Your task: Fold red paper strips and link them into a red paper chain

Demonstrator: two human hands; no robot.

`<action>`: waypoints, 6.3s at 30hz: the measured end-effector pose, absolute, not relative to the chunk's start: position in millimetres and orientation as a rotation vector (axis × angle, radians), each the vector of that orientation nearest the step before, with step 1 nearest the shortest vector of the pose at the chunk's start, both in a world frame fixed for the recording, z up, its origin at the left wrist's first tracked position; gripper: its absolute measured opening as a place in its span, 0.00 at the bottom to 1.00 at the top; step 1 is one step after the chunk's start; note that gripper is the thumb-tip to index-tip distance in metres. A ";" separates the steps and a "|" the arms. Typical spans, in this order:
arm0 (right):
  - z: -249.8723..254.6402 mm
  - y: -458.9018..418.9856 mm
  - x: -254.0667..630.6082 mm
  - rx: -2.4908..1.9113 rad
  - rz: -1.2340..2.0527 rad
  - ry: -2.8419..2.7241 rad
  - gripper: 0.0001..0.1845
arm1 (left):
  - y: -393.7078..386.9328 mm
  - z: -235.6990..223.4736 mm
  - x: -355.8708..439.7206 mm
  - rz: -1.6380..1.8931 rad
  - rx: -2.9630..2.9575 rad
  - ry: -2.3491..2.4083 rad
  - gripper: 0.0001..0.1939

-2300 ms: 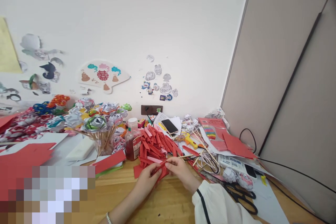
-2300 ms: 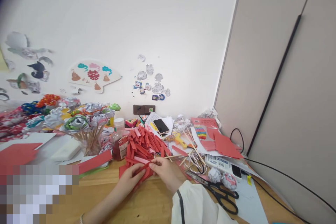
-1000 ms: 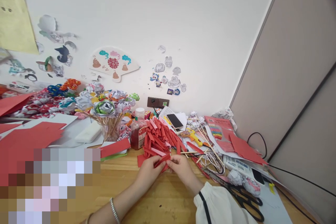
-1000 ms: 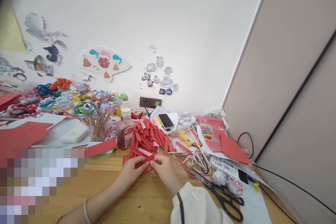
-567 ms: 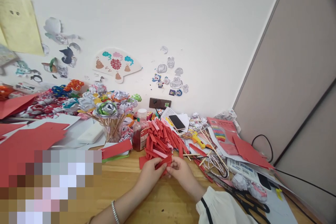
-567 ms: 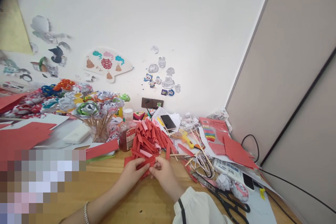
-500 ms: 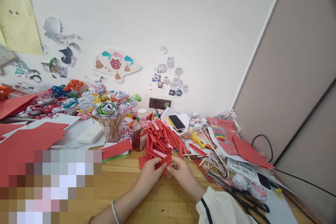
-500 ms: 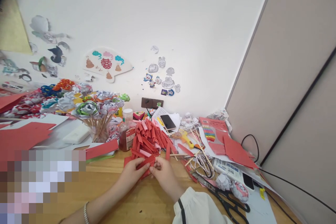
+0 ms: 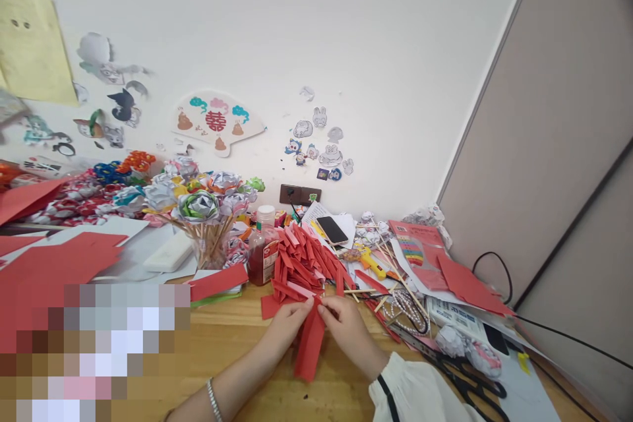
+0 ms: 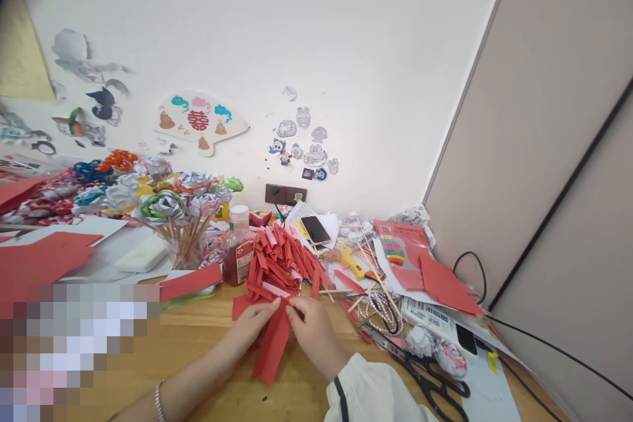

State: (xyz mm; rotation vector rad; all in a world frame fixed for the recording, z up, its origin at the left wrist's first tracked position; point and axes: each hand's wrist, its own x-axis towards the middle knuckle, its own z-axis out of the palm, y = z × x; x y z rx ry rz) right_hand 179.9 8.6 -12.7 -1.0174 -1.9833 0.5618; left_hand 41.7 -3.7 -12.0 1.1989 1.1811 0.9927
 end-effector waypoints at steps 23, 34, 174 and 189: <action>-6.6 5.9 180.1 -0.901 0.883 -1.801 0.11 | -5.8 -5.8 40.9 0.860 1.236 1.061 0.23; -3.0 3.7 180.3 -0.911 0.835 -1.851 0.12 | -4.0 -5.6 39.5 0.859 1.227 1.052 0.23; -4.7 6.8 182.9 -0.645 1.670 -1.315 0.16 | -6.1 4.1 38.5 1.102 1.452 0.979 0.14; -5.6 13.5 190.9 -0.825 1.408 -1.546 0.14 | -7.2 5.1 35.0 1.029 1.747 1.252 0.09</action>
